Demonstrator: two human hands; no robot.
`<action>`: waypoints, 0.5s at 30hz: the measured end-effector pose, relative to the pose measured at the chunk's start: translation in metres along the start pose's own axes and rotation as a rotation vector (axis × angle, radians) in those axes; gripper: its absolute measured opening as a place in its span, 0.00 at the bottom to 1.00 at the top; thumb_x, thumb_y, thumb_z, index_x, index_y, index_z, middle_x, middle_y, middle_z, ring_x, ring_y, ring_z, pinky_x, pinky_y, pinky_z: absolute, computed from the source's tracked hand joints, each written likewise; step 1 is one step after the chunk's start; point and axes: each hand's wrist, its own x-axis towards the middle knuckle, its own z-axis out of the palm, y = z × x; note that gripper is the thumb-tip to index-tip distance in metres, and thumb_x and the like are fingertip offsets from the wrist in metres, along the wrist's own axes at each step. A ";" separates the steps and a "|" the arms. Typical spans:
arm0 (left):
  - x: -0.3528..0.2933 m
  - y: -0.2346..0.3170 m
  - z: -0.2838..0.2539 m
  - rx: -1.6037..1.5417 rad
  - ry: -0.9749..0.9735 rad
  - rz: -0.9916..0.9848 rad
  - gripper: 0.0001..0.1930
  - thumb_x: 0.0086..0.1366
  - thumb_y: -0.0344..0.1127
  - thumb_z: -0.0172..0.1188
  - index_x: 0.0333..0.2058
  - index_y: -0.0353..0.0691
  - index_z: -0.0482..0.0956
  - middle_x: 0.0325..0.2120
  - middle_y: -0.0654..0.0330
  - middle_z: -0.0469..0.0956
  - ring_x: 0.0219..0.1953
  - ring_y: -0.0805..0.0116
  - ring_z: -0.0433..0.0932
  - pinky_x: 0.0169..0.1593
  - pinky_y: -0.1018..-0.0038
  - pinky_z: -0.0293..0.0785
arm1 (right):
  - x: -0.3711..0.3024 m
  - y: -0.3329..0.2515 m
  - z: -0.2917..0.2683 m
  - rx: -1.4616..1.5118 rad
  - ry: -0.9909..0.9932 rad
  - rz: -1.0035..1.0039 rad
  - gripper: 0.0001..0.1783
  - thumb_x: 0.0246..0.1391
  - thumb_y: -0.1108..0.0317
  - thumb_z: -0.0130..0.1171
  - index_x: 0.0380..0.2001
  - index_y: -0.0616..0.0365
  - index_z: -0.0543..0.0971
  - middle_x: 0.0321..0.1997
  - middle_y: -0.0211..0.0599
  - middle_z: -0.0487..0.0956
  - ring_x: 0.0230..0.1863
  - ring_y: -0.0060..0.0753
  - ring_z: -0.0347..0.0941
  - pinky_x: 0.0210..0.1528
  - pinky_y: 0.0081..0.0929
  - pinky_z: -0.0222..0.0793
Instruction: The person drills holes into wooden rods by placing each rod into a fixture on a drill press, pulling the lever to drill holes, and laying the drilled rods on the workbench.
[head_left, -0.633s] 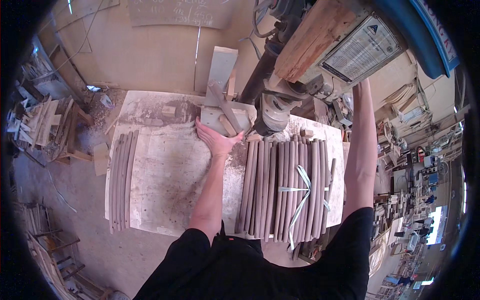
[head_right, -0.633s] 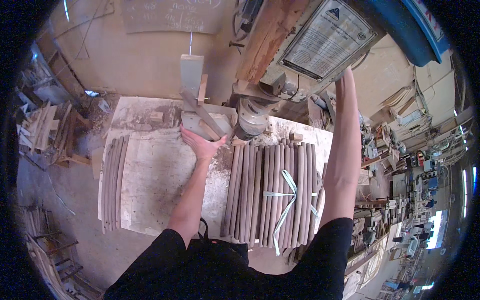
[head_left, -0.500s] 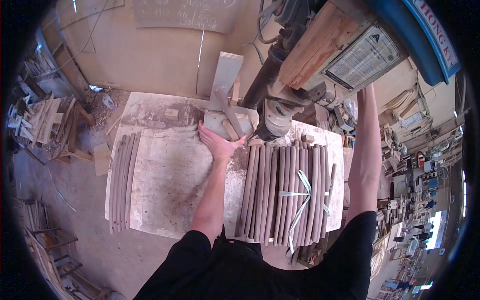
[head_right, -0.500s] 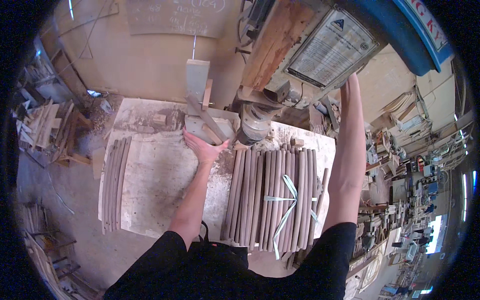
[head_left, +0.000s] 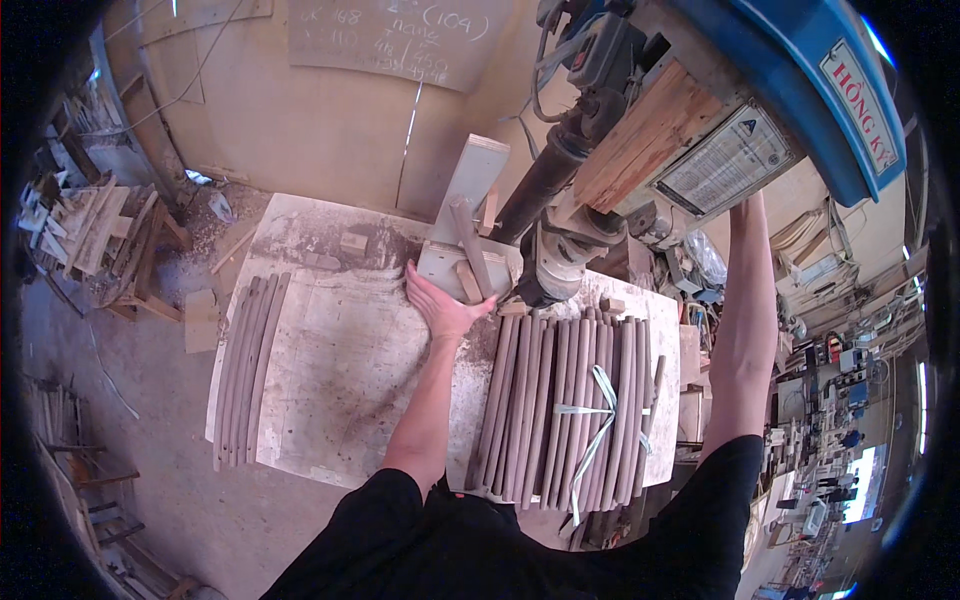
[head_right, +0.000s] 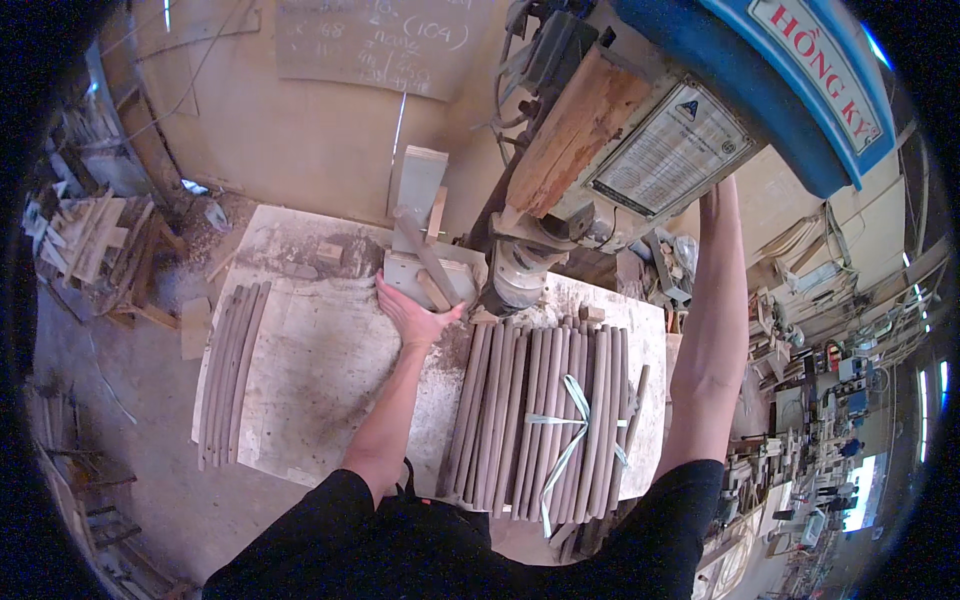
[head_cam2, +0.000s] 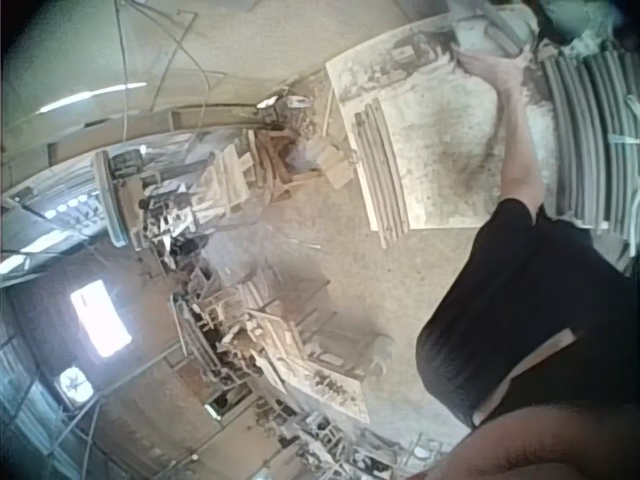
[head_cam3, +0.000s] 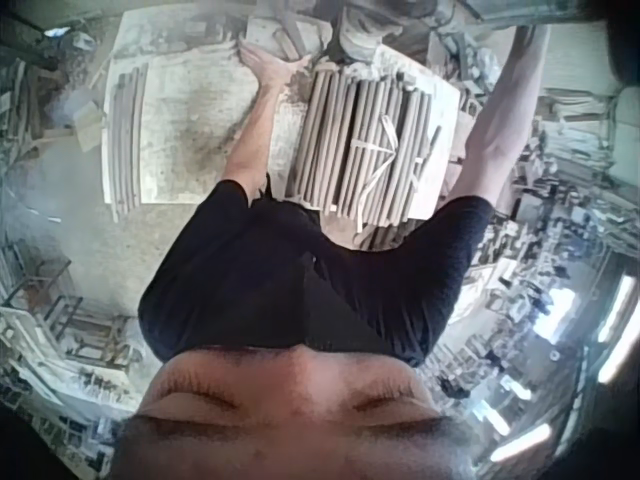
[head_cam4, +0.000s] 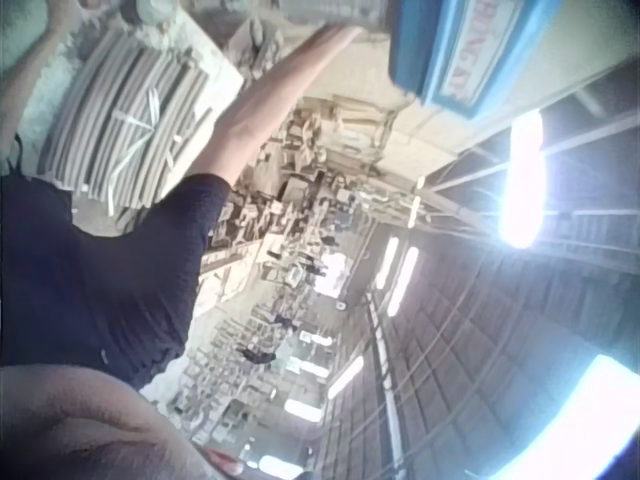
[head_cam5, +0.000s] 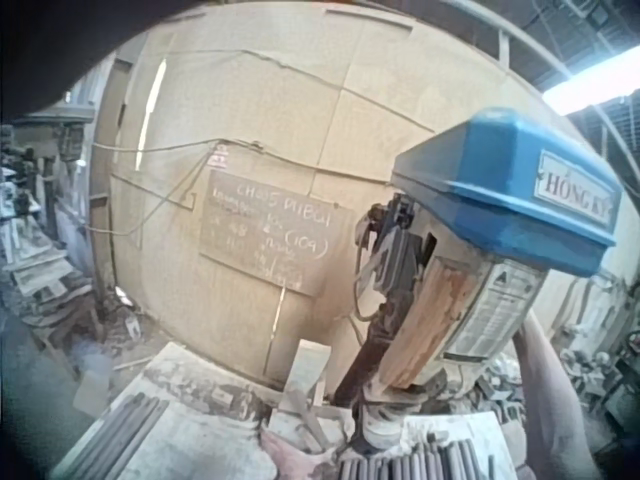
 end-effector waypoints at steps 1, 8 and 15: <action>-0.001 0.001 0.000 0.008 0.004 0.006 0.82 0.23 0.60 0.82 0.66 0.24 0.34 0.64 0.32 0.47 0.65 0.35 0.50 0.68 0.46 0.46 | 0.001 -0.005 0.002 -0.004 -0.006 -0.011 0.24 0.63 0.58 0.57 0.59 0.53 0.70 0.58 0.39 0.75 0.56 0.39 0.72 0.59 0.41 0.70; -0.001 0.005 -0.003 -0.029 -0.004 0.005 0.82 0.23 0.63 0.81 0.67 0.24 0.34 0.65 0.33 0.47 0.66 0.36 0.50 0.68 0.46 0.45 | 0.032 -0.052 0.030 -0.030 -0.050 -0.091 0.25 0.63 0.57 0.57 0.60 0.53 0.70 0.59 0.39 0.74 0.57 0.39 0.72 0.60 0.41 0.70; 0.000 0.005 -0.006 -0.002 -0.008 0.004 0.82 0.24 0.64 0.81 0.67 0.24 0.35 0.65 0.33 0.48 0.67 0.37 0.49 0.69 0.46 0.45 | -0.013 -0.083 0.027 -0.039 -0.051 -0.165 0.26 0.62 0.57 0.57 0.61 0.52 0.69 0.60 0.39 0.74 0.58 0.40 0.72 0.61 0.42 0.69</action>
